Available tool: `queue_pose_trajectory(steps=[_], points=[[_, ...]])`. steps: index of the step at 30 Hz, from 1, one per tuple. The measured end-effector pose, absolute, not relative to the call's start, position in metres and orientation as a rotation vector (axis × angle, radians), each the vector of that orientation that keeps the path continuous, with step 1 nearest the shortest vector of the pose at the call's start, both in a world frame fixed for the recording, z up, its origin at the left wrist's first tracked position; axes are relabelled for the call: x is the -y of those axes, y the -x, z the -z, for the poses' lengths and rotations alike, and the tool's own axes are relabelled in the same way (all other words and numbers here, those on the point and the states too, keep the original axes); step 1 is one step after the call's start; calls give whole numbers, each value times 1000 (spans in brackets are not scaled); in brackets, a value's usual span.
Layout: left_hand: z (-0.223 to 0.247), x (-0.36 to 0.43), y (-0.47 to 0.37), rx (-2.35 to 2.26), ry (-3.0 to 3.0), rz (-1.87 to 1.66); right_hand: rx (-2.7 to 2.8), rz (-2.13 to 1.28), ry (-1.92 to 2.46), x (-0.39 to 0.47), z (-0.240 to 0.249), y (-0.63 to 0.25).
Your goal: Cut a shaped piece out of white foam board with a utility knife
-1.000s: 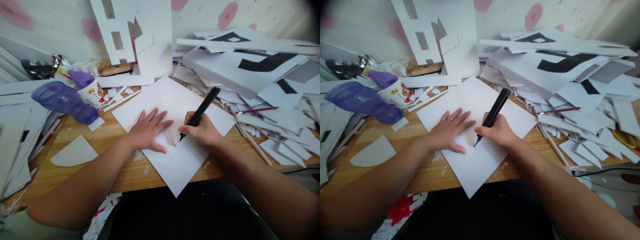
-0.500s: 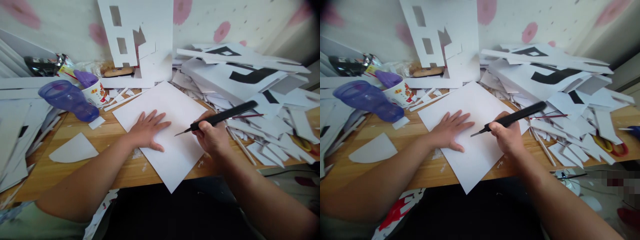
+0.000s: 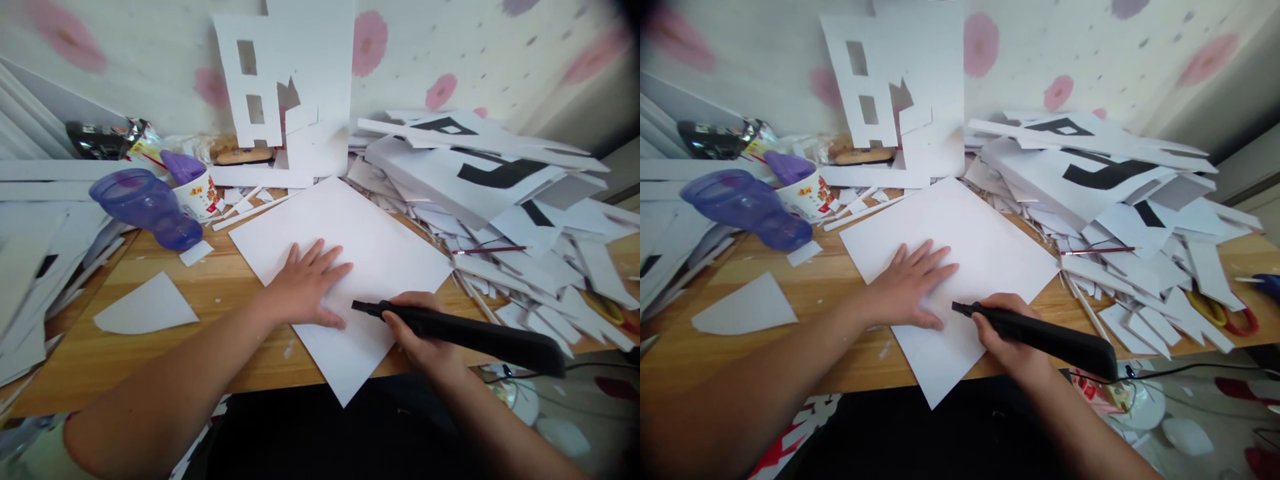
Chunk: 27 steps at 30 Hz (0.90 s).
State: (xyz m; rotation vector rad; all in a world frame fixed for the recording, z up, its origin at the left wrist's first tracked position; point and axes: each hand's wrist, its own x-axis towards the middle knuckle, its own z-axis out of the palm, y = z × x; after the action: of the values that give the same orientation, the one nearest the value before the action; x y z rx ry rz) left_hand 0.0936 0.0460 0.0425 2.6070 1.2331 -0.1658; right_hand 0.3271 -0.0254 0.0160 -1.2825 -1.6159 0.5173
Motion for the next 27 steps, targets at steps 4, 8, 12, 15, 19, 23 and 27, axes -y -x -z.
queue_pose_trajectory(steps=[4,8,12,15,19,23,27], points=[[-41,-46,-95,-1213,-2603,177,1700,-474,1262,29,-11,-330],[-40,-47,-94,-1198,-2599,166,1741,-472,1288,30,-11,-330],[-37,-48,-94,-1190,-2603,145,1745,-466,1268,29,-13,-328],[-35,-48,-94,-1189,-2603,143,1766,-423,1249,28,-15,-326],[-33,-49,-94,-1186,-2592,138,1782,-366,1199,27,-16,-324],[-33,-49,-94,-1180,-2579,132,1812,-286,1184,27,-19,-322],[-33,-49,-94,-1189,-2577,133,1930,-179,1028,26,-24,-320]])
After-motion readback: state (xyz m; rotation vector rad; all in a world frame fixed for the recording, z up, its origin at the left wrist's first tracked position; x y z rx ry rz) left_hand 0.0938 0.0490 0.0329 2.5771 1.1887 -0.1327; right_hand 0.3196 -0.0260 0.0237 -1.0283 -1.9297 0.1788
